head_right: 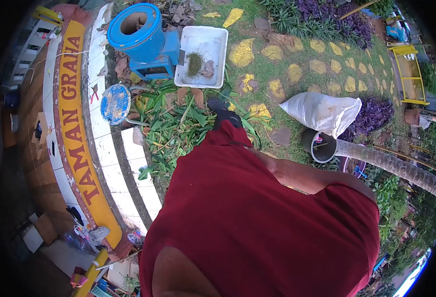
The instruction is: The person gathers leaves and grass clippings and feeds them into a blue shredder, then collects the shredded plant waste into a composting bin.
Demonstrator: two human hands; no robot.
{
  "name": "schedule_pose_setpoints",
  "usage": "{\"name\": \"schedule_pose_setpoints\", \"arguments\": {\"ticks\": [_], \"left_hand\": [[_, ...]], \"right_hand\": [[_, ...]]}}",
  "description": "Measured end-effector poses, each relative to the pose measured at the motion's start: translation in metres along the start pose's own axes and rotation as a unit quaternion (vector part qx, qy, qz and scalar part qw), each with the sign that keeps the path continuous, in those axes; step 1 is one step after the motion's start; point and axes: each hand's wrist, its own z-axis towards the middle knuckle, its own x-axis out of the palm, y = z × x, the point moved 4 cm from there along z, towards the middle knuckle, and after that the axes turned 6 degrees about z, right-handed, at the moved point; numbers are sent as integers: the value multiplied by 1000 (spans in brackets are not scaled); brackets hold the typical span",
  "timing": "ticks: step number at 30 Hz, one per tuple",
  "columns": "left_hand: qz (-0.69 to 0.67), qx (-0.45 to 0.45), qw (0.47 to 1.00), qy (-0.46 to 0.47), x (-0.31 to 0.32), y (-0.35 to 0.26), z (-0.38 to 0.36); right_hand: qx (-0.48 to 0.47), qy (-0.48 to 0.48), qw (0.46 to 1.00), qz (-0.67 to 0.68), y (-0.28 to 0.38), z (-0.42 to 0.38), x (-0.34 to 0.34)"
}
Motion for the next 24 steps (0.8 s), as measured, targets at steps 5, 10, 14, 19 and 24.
{"name": "schedule_pose_setpoints", "arguments": {"ticks": [5, 10, 14, 19, 24], "left_hand": [[95, 29, 994, 41, -14, 7, 18], [-35, -32, 996, 76, -31, 45, 47], [43, 71, 996, 36, -54, -4, 49], [71, 126, 989, 35, -40, -4, 79], [86, 189, 978, 35, -38, -22, 97]], "right_hand": [[-58, -166, 984, 12, -10, -1, -13], [26, -165, 976, 139, -33, 4, -21], [-3, -113, 980, 166, -44, 4, -19], [-13, -183, 974, 136, -52, 2, -19], [-38, -190, 973, 126, -55, -6, -6]]}}
